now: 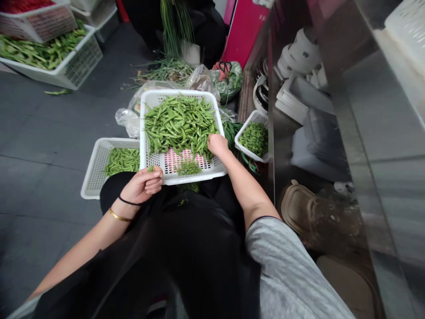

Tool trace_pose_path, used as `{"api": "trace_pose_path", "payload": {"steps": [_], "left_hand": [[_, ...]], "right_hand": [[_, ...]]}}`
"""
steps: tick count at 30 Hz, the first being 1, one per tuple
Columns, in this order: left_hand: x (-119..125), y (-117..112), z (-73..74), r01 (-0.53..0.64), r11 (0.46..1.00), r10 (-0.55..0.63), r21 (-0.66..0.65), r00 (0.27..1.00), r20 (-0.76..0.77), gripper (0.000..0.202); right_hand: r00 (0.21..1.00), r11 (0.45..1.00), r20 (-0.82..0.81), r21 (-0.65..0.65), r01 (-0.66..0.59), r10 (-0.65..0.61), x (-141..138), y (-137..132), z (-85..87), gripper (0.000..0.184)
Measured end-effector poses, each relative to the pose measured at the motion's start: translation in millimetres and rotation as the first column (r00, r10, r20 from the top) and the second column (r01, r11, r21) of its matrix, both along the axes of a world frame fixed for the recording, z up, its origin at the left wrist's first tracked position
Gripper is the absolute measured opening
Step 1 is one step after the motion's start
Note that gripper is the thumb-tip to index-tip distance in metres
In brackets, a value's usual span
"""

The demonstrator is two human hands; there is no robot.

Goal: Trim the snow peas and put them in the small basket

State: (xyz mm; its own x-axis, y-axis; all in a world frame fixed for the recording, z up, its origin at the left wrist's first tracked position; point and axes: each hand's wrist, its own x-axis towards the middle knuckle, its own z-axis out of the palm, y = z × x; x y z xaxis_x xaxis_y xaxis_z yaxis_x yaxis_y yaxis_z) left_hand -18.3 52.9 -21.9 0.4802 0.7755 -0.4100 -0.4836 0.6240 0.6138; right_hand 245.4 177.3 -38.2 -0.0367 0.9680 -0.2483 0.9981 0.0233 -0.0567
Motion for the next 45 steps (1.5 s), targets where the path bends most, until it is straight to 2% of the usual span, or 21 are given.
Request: {"api": "trace_pose_path", "payload": {"steps": [2,4,6,8,10,11,13,15,17,19,22,25,27,30,32,35,36,38,39,42,45], "left_hand": [[7,-1,-0.8,0.033,0.999,-0.035,-0.026,0.998,-0.056,0.018],[18,-2,-0.9,0.030,0.999,-0.035,-0.038,0.990,-0.134,0.027],[30,-3,-0.5,-0.012,1.000,0.007,-0.021,0.976,-0.220,0.035],[37,-3,0.0,-0.073,0.997,0.078,0.030,0.964,-0.253,0.036],[37,-6,1.4,-0.114,0.990,0.130,0.077,0.962,-0.241,0.033],[34,-8,2.8,-0.112,0.990,0.130,0.090,0.964,-0.231,0.031],[27,-13,7.2,-0.056,0.993,0.078,0.102,0.971,-0.228,0.028],[19,-19,13.2,0.033,0.993,-0.005,0.115,0.972,-0.237,0.026],[15,-25,19.4,0.105,0.986,-0.072,0.131,0.969,-0.237,0.025],[12,-29,24.3,0.144,0.979,-0.109,0.146,0.968,-0.224,0.024],[12,-31,27.2,0.185,0.972,-0.155,0.146,0.968,-0.196,0.023],[14,-32,24.9,0.197,0.978,-0.184,0.073,0.972,-0.146,0.021],[17,-32,22.3,0.129,0.991,-0.126,0.022,0.987,-0.103,0.020],[17,-29,20.1,-0.114,0.993,0.115,0.020,0.988,-0.106,0.023],[13,-25,21.0,-0.286,0.955,0.294,0.074,0.946,-0.139,0.029],[7,-21,25.5,-0.383,0.904,0.416,0.189,0.890,-0.188,0.033],[7,-21,27.3,-0.378,0.898,0.423,0.225,0.882,-0.208,0.032],[8,-21,30.6,-0.340,0.895,0.413,0.287,0.875,-0.253,0.028],[10,-22,31.8,-0.315,0.896,0.404,0.313,0.872,-0.277,0.027],[10,-27,33.1,-0.233,0.879,0.398,0.415,0.838,-0.372,0.021],[7,-32,32.9,-0.076,0.854,0.362,0.514,0.797,-0.484,0.018]], "right_hand": [[0.993,0.992,-0.108,0.121,-0.038,0.051,2,-19,10.1,0.025],[0.946,0.949,-0.243,0.278,-0.145,0.216,-4,-47,19.8,0.022],[0.831,0.849,-0.306,0.422,-0.318,0.464,-17,-80,25.9,0.024],[0.668,0.721,-0.318,0.483,-0.496,0.673,-33,-111,28.8,0.023],[0.533,0.640,-0.359,0.505,-0.579,0.766,-43,-132,31.5,0.023],[0.474,0.626,-0.408,0.506,-0.594,0.780,-45,-138,33.5,0.021],[0.417,0.689,-0.556,0.497,-0.527,0.719,-43,-139,39.6,0.021],[0.426,0.816,-0.698,0.449,-0.365,0.575,-40,-132,47.9,0.023],[0.448,0.886,-0.765,0.388,-0.252,0.463,-38,-124,56.4,0.017],[0.454,0.883,-0.759,0.370,-0.289,0.467,-39,-120,62.9,0.013],[0.488,0.803,-0.641,0.420,-0.423,0.592,-47,-123,65.1,0.020],[0.619,0.720,-0.387,0.495,-0.486,0.684,-56,-134,59.1,0.027],[0.698,0.707,-0.272,0.533,-0.464,0.662,-58,-140,54.9,0.030],[0.727,0.752,-0.345,0.560,-0.348,0.593,-49,-142,56.6,0.028],[0.707,0.806,-0.476,0.546,-0.228,0.523,-34,-137,63.3,0.025],[0.655,0.889,-0.630,0.433,-0.150,0.417,-18,-128,73.1,0.016],[0.640,0.910,-0.662,0.383,-0.158,0.390,-18,-126,74.5,0.015],[0.626,0.926,-0.683,0.300,-0.229,0.376,-26,-124,73.6,0.032],[0.627,0.918,-0.671,0.278,-0.283,0.396,-33,-125,71.7,0.036],[0.604,0.847,-0.607,0.263,-0.462,0.517,-53,-125,63.8,0.020],[0.530,0.838,-0.665,0.301,-0.454,0.526,-61,-126,59.1,0.030]]}}
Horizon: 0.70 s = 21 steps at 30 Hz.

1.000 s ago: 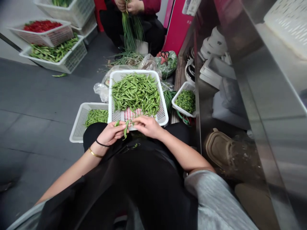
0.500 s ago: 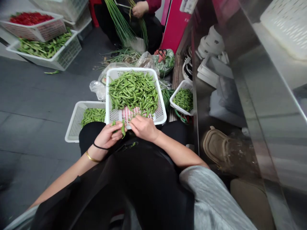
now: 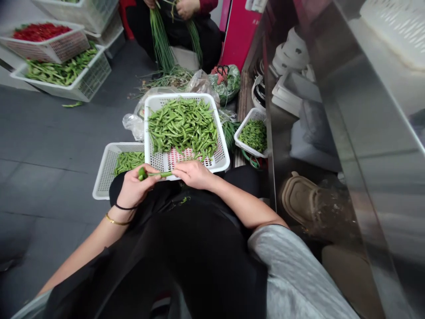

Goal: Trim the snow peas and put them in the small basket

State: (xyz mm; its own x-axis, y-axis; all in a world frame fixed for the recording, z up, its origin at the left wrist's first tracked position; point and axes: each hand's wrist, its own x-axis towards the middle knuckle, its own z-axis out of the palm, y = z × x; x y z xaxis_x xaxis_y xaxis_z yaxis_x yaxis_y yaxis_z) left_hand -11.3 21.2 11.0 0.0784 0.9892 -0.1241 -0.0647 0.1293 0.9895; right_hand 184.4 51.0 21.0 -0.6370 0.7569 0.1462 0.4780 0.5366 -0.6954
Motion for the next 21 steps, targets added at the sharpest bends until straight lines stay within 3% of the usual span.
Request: {"api": "trace_pose_path", "payload": {"steps": [4,7,11,14,16,19,21], "left_hand": [[8,-5,-1.3,0.186,0.981,-0.188,-0.046,0.981,-0.038,0.022],[17,-3,-4.8,0.191,0.978,-0.191,-0.084,0.982,0.010,0.026],[11,9,-12.2,-0.042,0.995,0.056,-0.095,0.987,0.149,0.026],[-2,23,-17.1,-0.291,0.951,0.309,-0.109,0.916,0.255,0.023],[-12,31,-19.1,-0.336,0.931,0.365,-0.145,0.878,0.309,0.021],[-22,39,-20.6,-0.161,0.950,0.266,-0.267,0.866,0.424,0.016],[-25,40,-21.4,-0.021,0.937,0.197,-0.348,0.855,0.480,0.008]], "right_hand": [[0.987,0.992,-0.108,0.018,0.122,-0.120,-6,-3,-3.1,0.030],[0.989,0.991,-0.087,0.048,0.124,-0.119,-11,-3,-8.2,0.030],[0.990,0.991,-0.061,0.036,0.131,-0.129,-2,6,-17.9,0.029],[0.982,0.983,0.051,0.009,0.184,-0.185,11,18,-24.7,0.031],[0.974,0.989,0.177,-0.026,0.146,-0.139,15,30,-27.8,0.026],[0.929,0.991,0.367,-0.136,0.008,0.043,18,56,-31.5,0.019],[0.871,0.985,0.484,-0.092,0.147,-0.085,21,80,-36.3,0.029]]}}
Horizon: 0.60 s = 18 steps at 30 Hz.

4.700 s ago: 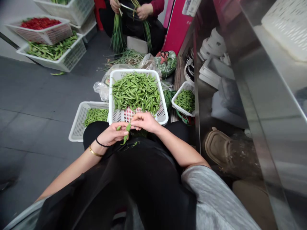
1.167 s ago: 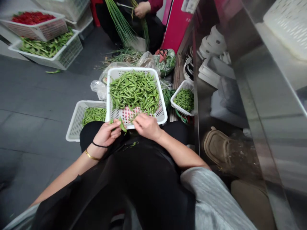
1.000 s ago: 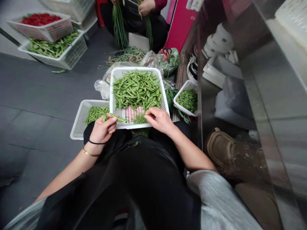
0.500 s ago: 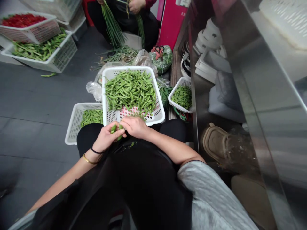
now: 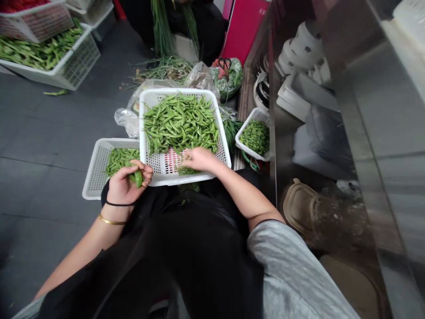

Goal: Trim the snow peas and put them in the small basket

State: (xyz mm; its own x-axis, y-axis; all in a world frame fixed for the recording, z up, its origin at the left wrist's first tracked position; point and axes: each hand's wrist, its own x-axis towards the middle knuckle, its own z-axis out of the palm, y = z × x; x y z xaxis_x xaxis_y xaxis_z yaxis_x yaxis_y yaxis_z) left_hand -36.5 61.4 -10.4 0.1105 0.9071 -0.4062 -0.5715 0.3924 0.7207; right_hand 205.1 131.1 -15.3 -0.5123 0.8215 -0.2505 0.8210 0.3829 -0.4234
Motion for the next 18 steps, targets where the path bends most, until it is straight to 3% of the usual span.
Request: {"api": "trace_pose_path", "payload": {"steps": [2,4,7,11,13,15,18], "left_hand": [[0,-1,-0.8,0.066,0.997,-0.065,-0.039,0.997,0.038,0.018],[3,-3,-1.1,0.098,0.995,-0.096,-0.027,0.992,0.077,0.021],[8,-8,0.5,0.151,0.989,-0.149,-0.004,0.980,0.129,0.012],[11,-14,2.3,0.182,0.983,-0.181,-0.026,0.982,0.056,0.014],[15,-15,0.6,0.164,0.985,-0.164,-0.048,0.986,0.008,0.020],[23,-15,-2.0,0.154,0.986,-0.158,-0.064,0.986,-0.057,0.028],[40,-17,-4.3,0.164,0.985,-0.169,-0.044,0.969,-0.182,0.036]], "right_hand": [[0.951,0.952,0.122,0.152,0.266,-0.285,4,25,-8.8,0.043],[0.867,0.890,0.225,0.217,0.400,-0.445,9,47,-21.2,0.050],[0.806,0.858,0.292,0.184,0.480,-0.514,17,65,-38.6,0.047],[0.791,0.805,0.148,0.141,0.577,-0.593,38,56,-40.5,0.042],[0.814,0.811,0.002,0.085,0.579,-0.581,48,37,-31.0,0.038],[0.843,0.856,-0.161,-0.026,0.517,-0.514,48,9,-18.2,0.033],[0.862,0.943,-0.387,-0.186,0.275,-0.328,29,-41,-0.6,0.030]]}}
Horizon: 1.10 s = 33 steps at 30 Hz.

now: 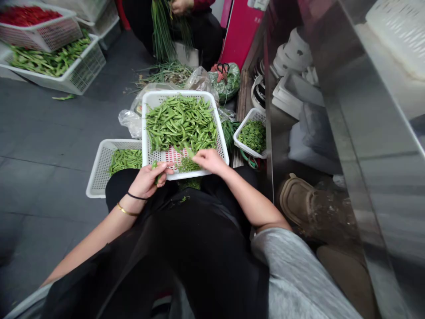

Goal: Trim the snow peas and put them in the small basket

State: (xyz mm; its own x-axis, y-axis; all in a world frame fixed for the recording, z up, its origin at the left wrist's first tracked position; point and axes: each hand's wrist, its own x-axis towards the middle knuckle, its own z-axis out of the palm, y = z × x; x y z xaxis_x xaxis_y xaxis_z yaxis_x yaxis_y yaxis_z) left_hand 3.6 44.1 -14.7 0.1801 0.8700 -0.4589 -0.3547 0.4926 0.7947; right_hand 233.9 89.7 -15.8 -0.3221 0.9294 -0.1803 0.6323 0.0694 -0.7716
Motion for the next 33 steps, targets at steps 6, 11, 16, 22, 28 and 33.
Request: {"api": "trace_pose_path", "payload": {"steps": [6,11,16,22,28,33], "left_hand": [[7,-11,4.8,0.033,0.998,-0.030,0.060,0.998,-0.048,0.031],[-1,-20,3.8,0.225,0.974,-0.225,0.021,0.974,0.018,0.031],[-5,-23,0.2,0.449,0.892,-0.452,0.058,0.880,0.142,0.028],[-16,-19,3.8,0.536,0.841,-0.540,0.075,0.827,0.153,0.030],[-11,-18,7.8,0.518,0.852,-0.519,0.082,0.855,-0.003,0.029],[0,-25,11.1,0.218,0.954,-0.186,0.204,0.969,-0.164,0.022]], "right_hand": [[0.965,0.925,-0.043,0.299,-0.235,0.259,-41,-62,12.5,0.032],[0.845,0.829,-0.149,0.341,-0.443,0.513,-46,-67,15.9,0.031],[0.717,0.809,-0.452,0.018,-0.588,0.531,-35,-62,29.3,0.026],[0.947,0.972,-0.306,0.232,-0.029,0.101,-3,-41,48.2,0.027],[0.855,0.723,0.275,0.457,-0.519,0.440,-35,-53,43.7,0.028],[0.929,0.842,0.276,0.414,-0.347,0.247,-54,-59,29.8,0.028]]}}
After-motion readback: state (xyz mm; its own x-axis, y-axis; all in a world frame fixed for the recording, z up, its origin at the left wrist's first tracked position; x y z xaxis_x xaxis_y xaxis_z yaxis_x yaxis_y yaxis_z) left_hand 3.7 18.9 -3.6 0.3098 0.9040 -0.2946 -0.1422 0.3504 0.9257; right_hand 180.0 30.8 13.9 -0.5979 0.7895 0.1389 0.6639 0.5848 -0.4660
